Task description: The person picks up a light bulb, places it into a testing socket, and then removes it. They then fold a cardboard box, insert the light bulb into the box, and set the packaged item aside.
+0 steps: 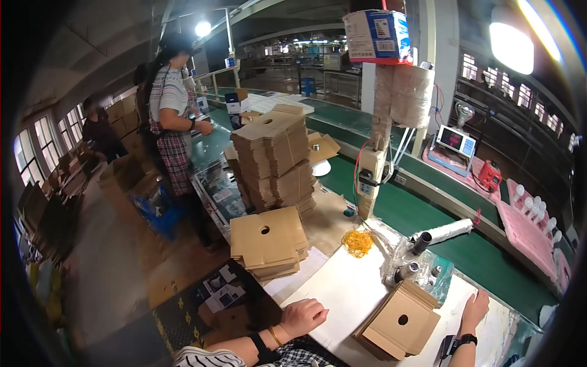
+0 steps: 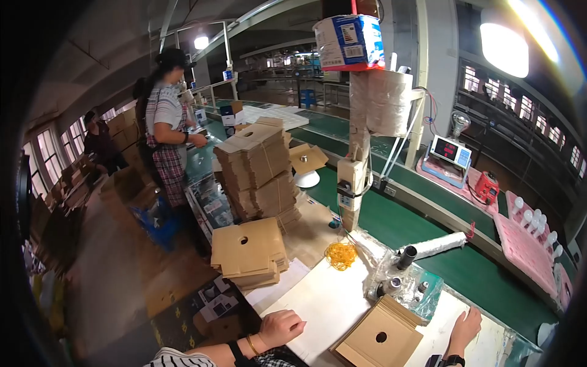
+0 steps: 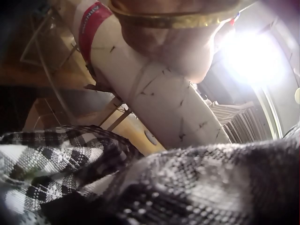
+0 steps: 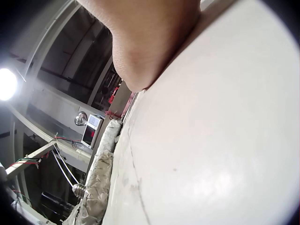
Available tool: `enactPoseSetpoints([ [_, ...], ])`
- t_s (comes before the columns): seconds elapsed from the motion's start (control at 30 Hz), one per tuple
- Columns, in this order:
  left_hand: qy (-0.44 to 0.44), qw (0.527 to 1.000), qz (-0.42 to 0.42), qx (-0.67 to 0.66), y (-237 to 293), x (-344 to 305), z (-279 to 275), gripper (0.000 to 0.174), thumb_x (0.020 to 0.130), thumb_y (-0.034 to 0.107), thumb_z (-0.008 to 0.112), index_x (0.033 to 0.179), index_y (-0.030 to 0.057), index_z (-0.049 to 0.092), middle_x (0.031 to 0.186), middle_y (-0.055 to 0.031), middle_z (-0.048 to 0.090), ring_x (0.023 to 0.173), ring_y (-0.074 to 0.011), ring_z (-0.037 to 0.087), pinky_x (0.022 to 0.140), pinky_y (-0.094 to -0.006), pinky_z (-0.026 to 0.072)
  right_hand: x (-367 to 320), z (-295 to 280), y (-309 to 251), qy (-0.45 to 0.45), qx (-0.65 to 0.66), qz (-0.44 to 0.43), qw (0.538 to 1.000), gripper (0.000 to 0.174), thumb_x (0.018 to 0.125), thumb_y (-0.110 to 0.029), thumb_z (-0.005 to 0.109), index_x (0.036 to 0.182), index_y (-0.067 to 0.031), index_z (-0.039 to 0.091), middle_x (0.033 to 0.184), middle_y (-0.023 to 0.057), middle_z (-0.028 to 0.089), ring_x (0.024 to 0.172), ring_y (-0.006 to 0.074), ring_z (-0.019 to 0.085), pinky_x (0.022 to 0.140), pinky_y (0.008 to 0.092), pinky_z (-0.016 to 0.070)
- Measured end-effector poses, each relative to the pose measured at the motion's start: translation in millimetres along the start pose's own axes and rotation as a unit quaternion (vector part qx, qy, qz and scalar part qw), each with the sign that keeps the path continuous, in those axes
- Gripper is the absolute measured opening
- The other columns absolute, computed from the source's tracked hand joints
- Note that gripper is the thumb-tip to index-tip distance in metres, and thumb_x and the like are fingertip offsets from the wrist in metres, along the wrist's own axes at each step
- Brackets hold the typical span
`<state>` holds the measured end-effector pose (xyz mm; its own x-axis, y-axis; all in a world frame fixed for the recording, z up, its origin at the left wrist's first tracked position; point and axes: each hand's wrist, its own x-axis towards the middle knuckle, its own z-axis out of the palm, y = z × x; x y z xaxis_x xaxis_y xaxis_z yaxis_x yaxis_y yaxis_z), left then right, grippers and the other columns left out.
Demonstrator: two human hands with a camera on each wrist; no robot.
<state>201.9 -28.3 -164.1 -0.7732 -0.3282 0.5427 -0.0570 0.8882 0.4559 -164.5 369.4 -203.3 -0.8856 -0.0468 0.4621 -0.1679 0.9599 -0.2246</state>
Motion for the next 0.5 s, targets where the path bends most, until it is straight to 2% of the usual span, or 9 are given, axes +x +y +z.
enactPoseSetpoints([
  [0.5,0.006,1.0,0.006,-0.001,0.3,1.3,-0.2,0.022,0.082,0.018,0.071,0.067,0.0103,0.058,0.064,-0.0054,0.056,0.059,-0.026,0.06,0.053,-0.037,0.0481,1.5,5.0,3.1,0.009,-0.004,-0.013,1.0,0.034,0.093,-0.017,0.058,0.123,-0.002,0.06,0.126,0.0147,0.059,0.121,0.0326,0.052,0.101,0.0474,0.0406],
])
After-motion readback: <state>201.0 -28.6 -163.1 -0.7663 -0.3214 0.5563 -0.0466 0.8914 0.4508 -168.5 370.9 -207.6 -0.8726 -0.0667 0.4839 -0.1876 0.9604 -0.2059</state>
